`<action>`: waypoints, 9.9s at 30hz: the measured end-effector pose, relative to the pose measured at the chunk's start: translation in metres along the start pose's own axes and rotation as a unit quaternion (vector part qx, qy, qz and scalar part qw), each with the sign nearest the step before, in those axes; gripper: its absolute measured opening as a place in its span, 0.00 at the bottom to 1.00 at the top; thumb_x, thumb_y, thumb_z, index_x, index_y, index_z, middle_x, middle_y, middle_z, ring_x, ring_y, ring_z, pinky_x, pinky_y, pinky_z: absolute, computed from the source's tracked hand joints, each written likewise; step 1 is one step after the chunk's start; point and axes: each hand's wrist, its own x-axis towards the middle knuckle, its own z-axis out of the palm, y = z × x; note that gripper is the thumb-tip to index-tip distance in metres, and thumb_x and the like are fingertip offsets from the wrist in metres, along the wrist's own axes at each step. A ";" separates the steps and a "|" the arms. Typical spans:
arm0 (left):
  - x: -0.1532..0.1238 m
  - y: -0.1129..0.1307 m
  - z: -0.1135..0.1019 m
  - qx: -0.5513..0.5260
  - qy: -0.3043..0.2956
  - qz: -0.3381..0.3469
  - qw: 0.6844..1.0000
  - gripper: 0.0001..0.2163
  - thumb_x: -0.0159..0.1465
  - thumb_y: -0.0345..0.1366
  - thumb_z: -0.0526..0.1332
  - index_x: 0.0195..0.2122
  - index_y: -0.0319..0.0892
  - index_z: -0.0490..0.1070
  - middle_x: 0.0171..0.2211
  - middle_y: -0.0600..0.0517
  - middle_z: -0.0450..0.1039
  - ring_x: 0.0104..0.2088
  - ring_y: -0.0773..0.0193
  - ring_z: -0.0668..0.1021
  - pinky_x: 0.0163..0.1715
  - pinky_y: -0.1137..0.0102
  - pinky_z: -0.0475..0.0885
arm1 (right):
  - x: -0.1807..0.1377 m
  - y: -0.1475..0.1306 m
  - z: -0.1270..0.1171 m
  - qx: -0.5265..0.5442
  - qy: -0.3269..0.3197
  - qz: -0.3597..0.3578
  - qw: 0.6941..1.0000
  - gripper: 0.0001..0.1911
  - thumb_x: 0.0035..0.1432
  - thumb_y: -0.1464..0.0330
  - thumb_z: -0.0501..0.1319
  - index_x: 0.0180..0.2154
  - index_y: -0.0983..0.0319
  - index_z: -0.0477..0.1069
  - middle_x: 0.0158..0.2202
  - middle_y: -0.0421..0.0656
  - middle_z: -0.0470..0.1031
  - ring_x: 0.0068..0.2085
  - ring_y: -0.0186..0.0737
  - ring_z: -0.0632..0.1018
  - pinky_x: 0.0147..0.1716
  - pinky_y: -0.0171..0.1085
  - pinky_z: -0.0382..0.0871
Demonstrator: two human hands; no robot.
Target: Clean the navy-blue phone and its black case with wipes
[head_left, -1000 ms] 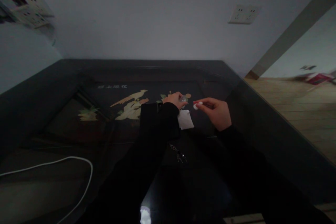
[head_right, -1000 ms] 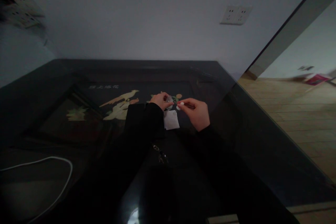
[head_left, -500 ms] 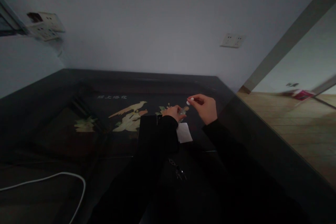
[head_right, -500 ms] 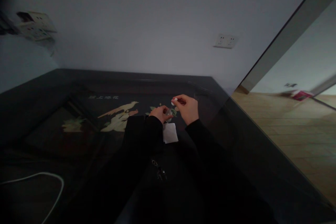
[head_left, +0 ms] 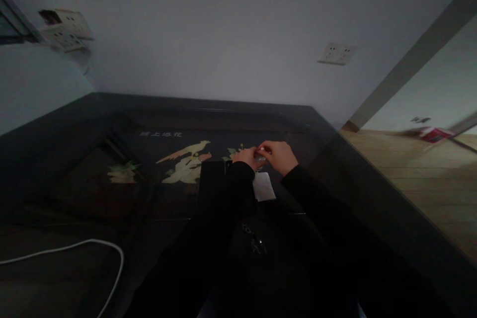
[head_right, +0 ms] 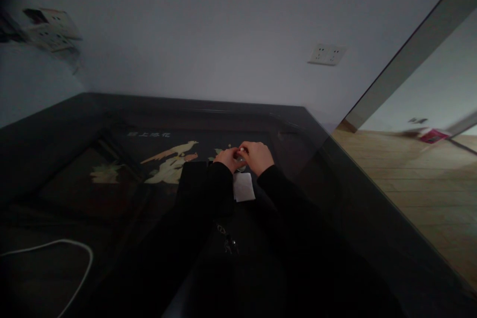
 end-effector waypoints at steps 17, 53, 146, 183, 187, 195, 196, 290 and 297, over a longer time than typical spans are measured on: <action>-0.002 -0.001 0.004 -0.026 0.010 -0.003 1.000 0.17 0.52 0.46 0.61 0.40 0.45 0.70 0.37 0.49 0.76 0.40 0.57 0.77 0.39 0.67 0.68 | -0.004 -0.007 0.010 -0.122 0.033 0.051 0.991 0.12 0.58 0.60 0.54 0.33 0.61 0.70 0.28 0.46 0.76 0.30 0.41 0.75 0.27 0.34 0.56; -0.005 0.006 0.017 -0.071 0.045 0.052 0.995 0.26 0.54 0.40 0.62 0.54 0.40 0.59 0.47 0.46 0.71 0.46 0.61 0.74 0.48 0.68 0.65 | -0.061 0.023 0.010 -0.097 -0.074 0.060 0.991 0.11 0.56 0.61 0.57 0.39 0.60 0.71 0.38 0.44 0.74 0.41 0.39 0.73 0.36 0.33 0.61; -0.160 -0.020 0.024 -0.789 0.005 -0.068 0.611 0.33 0.56 0.47 0.60 0.60 0.51 0.51 0.61 0.52 0.55 0.62 0.57 0.56 0.61 0.62 0.47 | -0.069 -0.084 0.012 0.507 -0.057 0.148 0.847 0.10 0.42 0.66 0.66 0.29 0.64 0.73 0.24 0.39 0.73 0.24 0.32 0.70 0.24 0.33 0.62; -0.168 -0.018 0.022 -0.757 0.000 -0.038 0.652 0.36 0.55 0.46 0.62 0.62 0.52 0.46 0.61 0.52 0.55 0.62 0.60 0.56 0.61 0.66 0.49 | -0.084 -0.094 0.015 0.562 -0.036 0.165 0.809 0.09 0.42 0.65 0.65 0.28 0.63 0.72 0.24 0.38 0.72 0.25 0.32 0.70 0.25 0.32 0.63; -0.165 -0.016 0.019 -0.761 0.036 -0.041 0.647 0.40 0.54 0.46 0.62 0.63 0.51 0.39 0.60 0.51 0.58 0.60 0.60 0.60 0.59 0.67 0.53 | -0.087 -0.096 0.015 0.545 -0.049 0.151 0.823 0.08 0.43 0.66 0.64 0.27 0.64 0.71 0.23 0.37 0.70 0.24 0.32 0.69 0.25 0.32 0.61; -0.152 -0.020 0.008 -0.767 0.079 -0.033 0.636 0.38 0.57 0.48 0.58 0.62 0.59 0.33 0.51 0.51 0.69 0.51 0.58 0.71 0.51 0.59 0.64 | -0.117 -0.083 0.015 0.435 -0.121 0.086 0.888 0.05 0.48 0.69 0.62 0.30 0.64 0.73 0.29 0.41 0.72 0.32 0.37 0.72 0.30 0.34 0.64; -0.152 -0.021 0.008 -0.770 0.072 -0.031 0.633 0.38 0.58 0.48 0.58 0.62 0.59 0.32 0.49 0.51 0.71 0.51 0.58 0.72 0.51 0.59 0.65 | -0.119 -0.082 0.014 0.426 -0.122 0.076 0.893 0.05 0.48 0.70 0.62 0.31 0.64 0.73 0.31 0.42 0.72 0.34 0.38 0.72 0.32 0.35 0.64; -0.156 -0.037 0.027 -0.738 0.057 0.013 0.672 0.36 0.51 0.50 0.63 0.59 0.48 0.52 0.48 0.45 0.70 0.48 0.53 0.74 0.46 0.59 0.68 | -0.138 -0.079 0.014 0.452 -0.079 0.080 0.885 0.05 0.51 0.68 0.61 0.29 0.63 0.73 0.30 0.41 0.72 0.33 0.36 0.72 0.32 0.33 0.65; -0.158 -0.037 0.027 -0.711 0.014 0.040 0.702 0.30 0.46 0.48 0.67 0.49 0.43 0.66 0.50 0.44 0.69 0.53 0.50 0.69 0.52 0.61 0.64 | -0.098 -0.089 0.008 0.499 -0.048 0.101 0.859 0.07 0.49 0.65 0.61 0.30 0.63 0.72 0.29 0.41 0.72 0.30 0.35 0.71 0.30 0.34 0.65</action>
